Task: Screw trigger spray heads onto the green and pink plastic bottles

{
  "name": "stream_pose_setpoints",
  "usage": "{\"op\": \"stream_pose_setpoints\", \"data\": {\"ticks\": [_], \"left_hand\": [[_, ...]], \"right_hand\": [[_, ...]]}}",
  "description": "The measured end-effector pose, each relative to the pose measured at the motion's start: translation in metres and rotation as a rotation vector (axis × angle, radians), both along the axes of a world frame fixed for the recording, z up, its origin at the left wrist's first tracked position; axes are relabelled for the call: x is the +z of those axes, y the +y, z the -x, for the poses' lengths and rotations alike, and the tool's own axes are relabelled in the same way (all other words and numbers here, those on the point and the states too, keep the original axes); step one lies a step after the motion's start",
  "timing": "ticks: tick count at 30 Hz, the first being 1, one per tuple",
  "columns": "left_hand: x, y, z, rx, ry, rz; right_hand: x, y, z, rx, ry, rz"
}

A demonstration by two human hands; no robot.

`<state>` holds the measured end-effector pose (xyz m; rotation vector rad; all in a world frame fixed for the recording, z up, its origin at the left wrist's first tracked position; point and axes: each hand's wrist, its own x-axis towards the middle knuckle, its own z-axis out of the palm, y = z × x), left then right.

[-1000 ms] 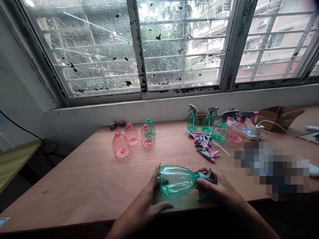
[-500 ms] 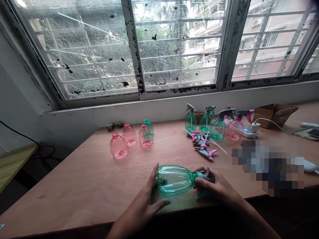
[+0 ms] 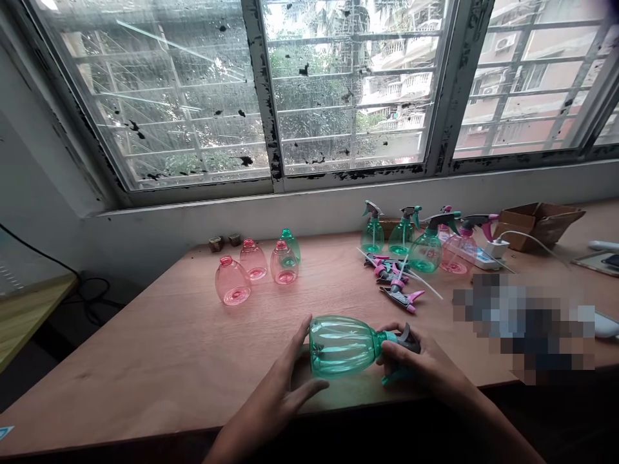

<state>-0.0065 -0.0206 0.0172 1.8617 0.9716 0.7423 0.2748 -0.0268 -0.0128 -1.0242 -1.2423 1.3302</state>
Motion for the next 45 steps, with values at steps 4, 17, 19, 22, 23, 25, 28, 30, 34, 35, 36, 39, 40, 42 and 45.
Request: {"op": "stream_pose_setpoints", "data": {"ticks": [4,17,19,22,23,25,28,30,34,35,36,39,40,42,45], "left_hand": [[-0.0054,0.0037,0.0006,-0.004,-0.021,0.014],[0.0004,-0.0003,0.0003,0.011,0.001,-0.002],[0.0003,0.0000,0.0011,0.014,-0.007,0.016],[0.0016,0.0006,0.0015,0.018,-0.014,0.021],[0.0019,0.0008,0.0013,0.022,-0.008,0.013],[0.0020,0.0013,0.0006,0.035,0.005,-0.006],[0.0011,0.0017,0.0001,0.035,0.007,-0.003],[0.0006,0.0013,0.0007,0.029,0.016,-0.002],[0.0003,0.0013,0.0029,0.032,0.049,-0.024],[0.0001,0.0019,0.0030,0.027,0.062,-0.039],[-0.0004,0.0028,0.0030,0.019,0.072,-0.057],[-0.0021,0.0060,0.0018,0.011,0.063,-0.098],[-0.0024,0.0067,0.0014,0.012,0.053,-0.097],[-0.0019,0.0073,0.0008,0.014,0.039,-0.081],[0.0020,0.0061,0.0006,-0.012,0.026,-0.051]], "right_hand": [[-0.0018,0.0010,-0.0005,0.007,-0.007,-0.001],[-0.0019,0.0009,-0.0002,0.045,-0.016,-0.004],[-0.0028,0.0011,-0.0009,0.044,-0.021,0.006],[-0.0036,0.0012,-0.0019,0.052,-0.025,0.009],[-0.0036,0.0011,-0.0022,0.054,-0.029,0.006],[-0.0033,0.0011,-0.0024,0.054,-0.041,0.000],[-0.0027,0.0011,-0.0022,0.052,-0.053,-0.004],[-0.0027,0.0012,-0.0019,0.055,-0.051,-0.005],[-0.0035,0.0016,-0.0015,0.058,-0.048,-0.009],[-0.0035,0.0015,-0.0015,0.057,-0.048,-0.009],[-0.0036,0.0015,-0.0015,0.056,-0.049,-0.008],[-0.0032,0.0010,-0.0016,0.053,-0.056,-0.002],[-0.0030,0.0008,-0.0015,0.050,-0.057,0.000],[-0.0028,0.0005,-0.0012,0.048,-0.055,0.000],[-0.0023,0.0001,-0.0007,0.044,-0.046,0.000]]}}
